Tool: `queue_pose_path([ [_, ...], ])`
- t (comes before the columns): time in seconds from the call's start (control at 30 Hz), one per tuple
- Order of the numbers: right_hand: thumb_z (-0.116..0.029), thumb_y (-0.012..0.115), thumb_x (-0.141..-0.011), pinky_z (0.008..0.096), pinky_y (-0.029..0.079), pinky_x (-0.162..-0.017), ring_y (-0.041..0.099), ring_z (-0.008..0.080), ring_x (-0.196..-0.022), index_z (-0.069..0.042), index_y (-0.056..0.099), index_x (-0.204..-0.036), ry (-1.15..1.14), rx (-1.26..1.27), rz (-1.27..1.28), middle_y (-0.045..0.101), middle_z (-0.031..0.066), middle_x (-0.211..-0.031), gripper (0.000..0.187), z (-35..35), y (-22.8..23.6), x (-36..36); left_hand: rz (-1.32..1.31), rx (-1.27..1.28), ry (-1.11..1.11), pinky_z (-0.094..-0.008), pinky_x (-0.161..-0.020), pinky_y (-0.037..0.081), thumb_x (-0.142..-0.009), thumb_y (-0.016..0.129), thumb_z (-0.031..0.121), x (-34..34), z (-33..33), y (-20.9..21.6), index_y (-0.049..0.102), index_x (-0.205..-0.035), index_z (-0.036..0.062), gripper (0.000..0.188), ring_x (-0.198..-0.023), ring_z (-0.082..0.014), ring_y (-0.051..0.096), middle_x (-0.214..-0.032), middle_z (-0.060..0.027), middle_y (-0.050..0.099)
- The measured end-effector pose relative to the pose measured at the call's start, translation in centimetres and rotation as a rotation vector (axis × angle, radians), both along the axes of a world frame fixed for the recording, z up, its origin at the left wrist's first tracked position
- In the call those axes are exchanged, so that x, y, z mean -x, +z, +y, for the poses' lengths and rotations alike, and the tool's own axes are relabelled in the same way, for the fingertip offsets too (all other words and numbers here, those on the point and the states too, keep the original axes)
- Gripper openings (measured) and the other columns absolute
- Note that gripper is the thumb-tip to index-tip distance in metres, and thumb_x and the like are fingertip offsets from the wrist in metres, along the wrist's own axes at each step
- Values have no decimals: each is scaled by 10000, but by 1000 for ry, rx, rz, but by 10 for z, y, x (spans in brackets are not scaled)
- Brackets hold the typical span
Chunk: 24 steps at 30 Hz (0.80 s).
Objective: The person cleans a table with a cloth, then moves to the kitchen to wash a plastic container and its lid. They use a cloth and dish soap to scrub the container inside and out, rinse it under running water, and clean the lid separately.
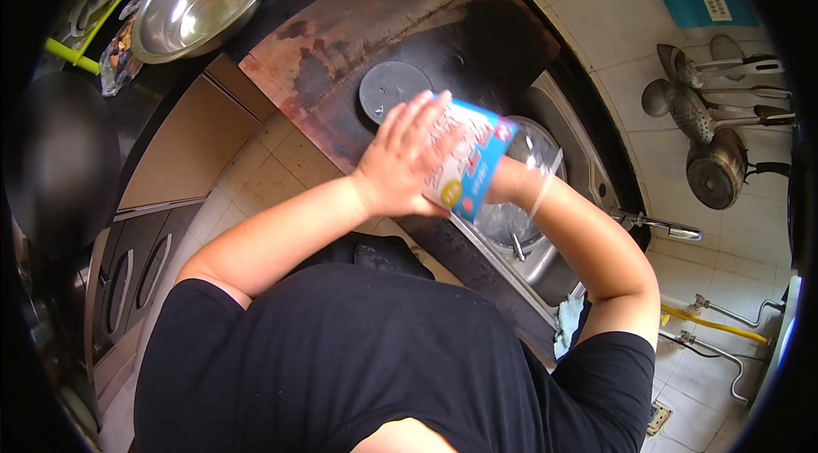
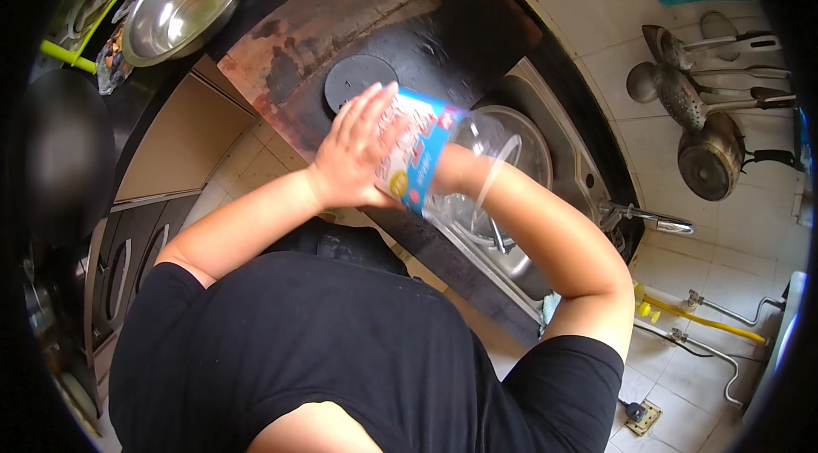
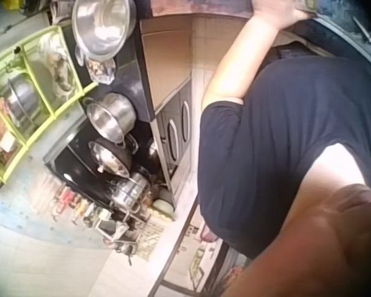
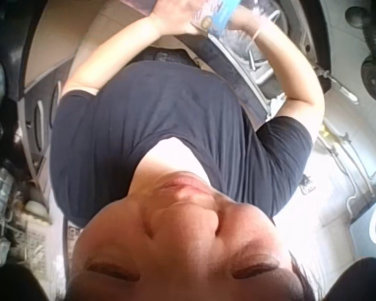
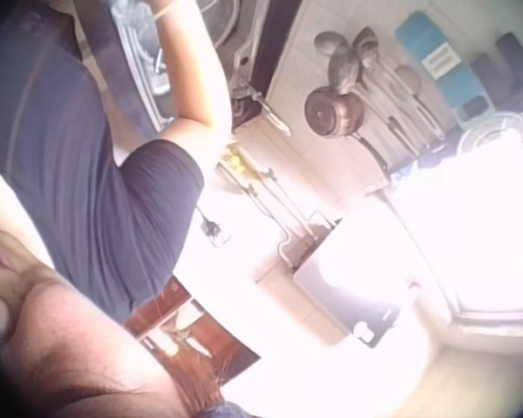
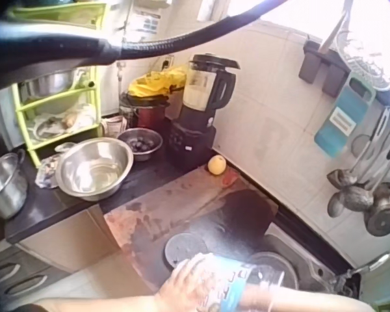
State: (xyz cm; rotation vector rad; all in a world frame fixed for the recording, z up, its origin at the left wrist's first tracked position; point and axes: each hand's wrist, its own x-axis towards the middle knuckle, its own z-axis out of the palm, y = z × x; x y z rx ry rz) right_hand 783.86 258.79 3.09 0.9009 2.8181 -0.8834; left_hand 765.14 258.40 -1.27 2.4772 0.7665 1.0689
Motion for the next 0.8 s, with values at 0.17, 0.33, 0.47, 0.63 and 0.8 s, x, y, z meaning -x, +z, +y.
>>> queue_pose_path([
  [0.17,-398,563,-705,376,363,-953,473,232,-1111,-207,565,-1127,-25,-128,-145,536,51,-1176,463,8,-39,15,-67,32,122,-478,-976,262,-469,672,696,2,2,10,362,-1309,84,1085,-1157,-350,344,-1244,-175,374],
  [0.33,-335,546,-812,345,448,-856,566,209,-953,-85,526,-1117,-278,681,635,577,78,-1068,394,19,-83,2,-63,0,81,-476,-967,272,-459,626,746,3,14,18,419,-1205,43,1046,-1102,-316,386,-1167,-140,424],
  [0.47,-354,532,-843,369,458,-840,574,235,-932,-55,529,-1083,-574,1010,811,571,97,-1057,383,2,-56,4,-134,-101,78,-489,-977,276,-449,654,704,-2,1,9,393,-1214,44,1044,-1140,-314,402,-1210,-140,436],
  [0.63,-403,563,-820,415,439,-869,553,281,-990,-57,538,-1084,-1260,1714,1310,547,123,-1104,437,-3,-24,19,-122,-199,166,-476,-958,298,-470,742,540,-3,-2,-24,369,-1259,95,979,-1133,-299,409,-1220,-109,425],
  [0.8,-349,484,-884,363,461,-788,570,216,-886,-54,539,-1068,-1400,1302,1064,576,92,-991,352,-12,-4,26,-37,-104,177,-441,-910,319,-492,751,467,-4,0,-9,487,-1173,124,807,-998,-278,405,-1105,-59,440],
])
